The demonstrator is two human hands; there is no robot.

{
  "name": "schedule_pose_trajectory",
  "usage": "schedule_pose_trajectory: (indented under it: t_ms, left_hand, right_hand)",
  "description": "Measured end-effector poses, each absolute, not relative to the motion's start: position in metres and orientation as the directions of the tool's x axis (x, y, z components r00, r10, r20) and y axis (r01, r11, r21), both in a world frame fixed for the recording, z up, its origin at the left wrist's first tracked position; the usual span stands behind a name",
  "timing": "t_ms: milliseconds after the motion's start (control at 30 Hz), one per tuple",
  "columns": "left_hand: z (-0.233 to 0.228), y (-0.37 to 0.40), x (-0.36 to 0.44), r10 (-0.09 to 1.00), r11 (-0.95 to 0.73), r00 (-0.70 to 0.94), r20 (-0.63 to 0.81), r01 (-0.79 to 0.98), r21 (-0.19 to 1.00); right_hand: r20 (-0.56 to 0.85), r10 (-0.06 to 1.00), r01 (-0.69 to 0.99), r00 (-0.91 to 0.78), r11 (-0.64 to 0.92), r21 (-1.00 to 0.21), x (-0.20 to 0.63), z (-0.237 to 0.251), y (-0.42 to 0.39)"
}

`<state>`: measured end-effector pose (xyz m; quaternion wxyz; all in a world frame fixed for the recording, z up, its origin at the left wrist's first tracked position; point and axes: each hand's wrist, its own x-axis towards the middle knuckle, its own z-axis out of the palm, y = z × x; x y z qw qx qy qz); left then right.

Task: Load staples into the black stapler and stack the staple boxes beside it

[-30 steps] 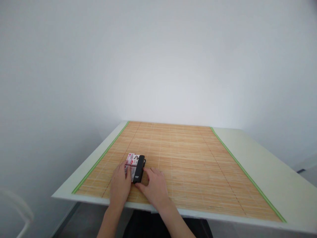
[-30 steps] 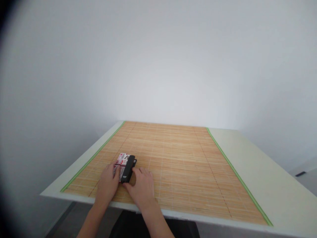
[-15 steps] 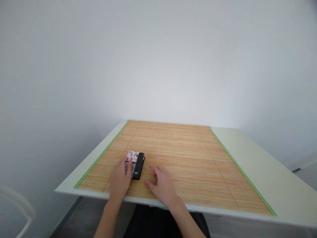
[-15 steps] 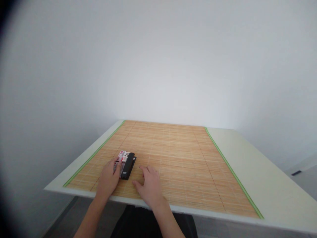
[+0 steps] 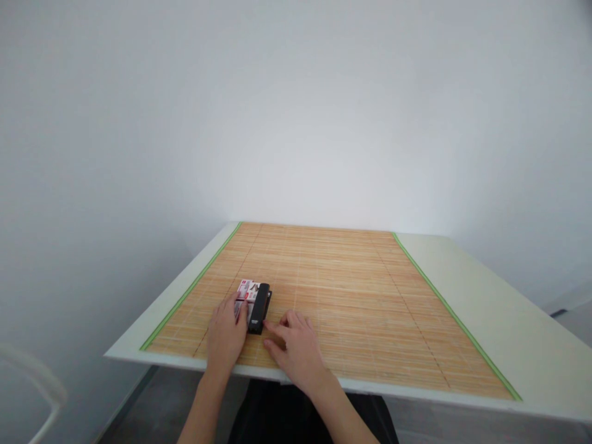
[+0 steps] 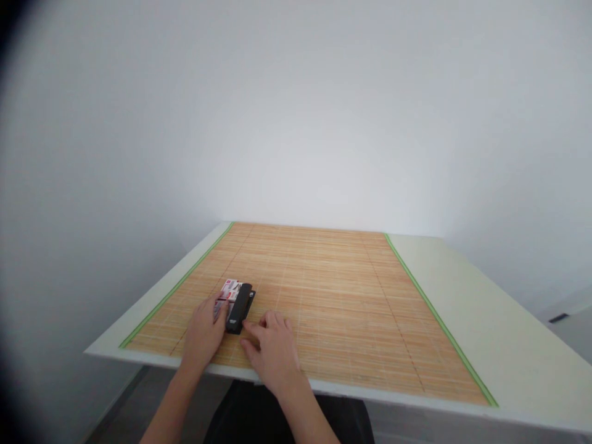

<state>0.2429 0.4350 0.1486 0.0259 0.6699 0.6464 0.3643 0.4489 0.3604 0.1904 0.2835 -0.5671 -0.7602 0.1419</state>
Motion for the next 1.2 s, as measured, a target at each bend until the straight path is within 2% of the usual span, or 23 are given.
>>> schedule_pose_trajectory:
  t_ms: [133,267,433,500,633,733,933,1200]
  left_hand:
    - [0.148,0.436,0.246,0.882,-0.174,-0.096,0.462,0.844,0.507]
    - [0.158,0.433,0.247,0.881,-0.156,-0.144,0.45,0.81,0.565]
    - [0.189,0.4,0.269,0.77,-0.162,-0.266,0.581,0.798,0.58]
    - [0.196,0.382,0.294,0.776,-0.238,-0.205,0.597,0.781,0.577]
    - [0.19,0.368,0.355,0.842,-0.497,0.22,0.492,0.669,0.552]
    - [0.178,0.381,0.386,0.836,-0.545,0.384,0.392,0.664,0.512]
    - [0.161,0.401,0.394,0.819,-0.561,0.447,0.36,0.756,0.337]
    - [0.16,0.4,0.393,0.824,-0.556,0.449,0.346,0.755,0.347]
  right_hand:
    - [0.264,0.946,0.774,-0.186,0.307,-0.554,0.449,0.188,0.362]
    - [0.247,0.956,0.754,-0.158,0.278,-0.595,0.452,0.189,0.362]
    - [0.273,0.959,0.756,-0.071,0.23,-0.613,0.489,0.187,0.358]
    - [0.282,0.959,0.8,-0.007,0.174,-0.574,0.513,0.182,0.358]
    - [0.273,0.959,0.898,0.072,0.057,-0.436,0.552,0.169,0.358]
    - [0.227,0.969,0.938,0.095,-0.011,-0.346,0.566,0.162,0.357]
    - [0.221,0.971,0.957,0.086,-0.019,-0.289,0.567,0.159,0.356]
    - [0.214,0.972,0.954,0.093,-0.025,-0.299,0.567,0.161,0.354]
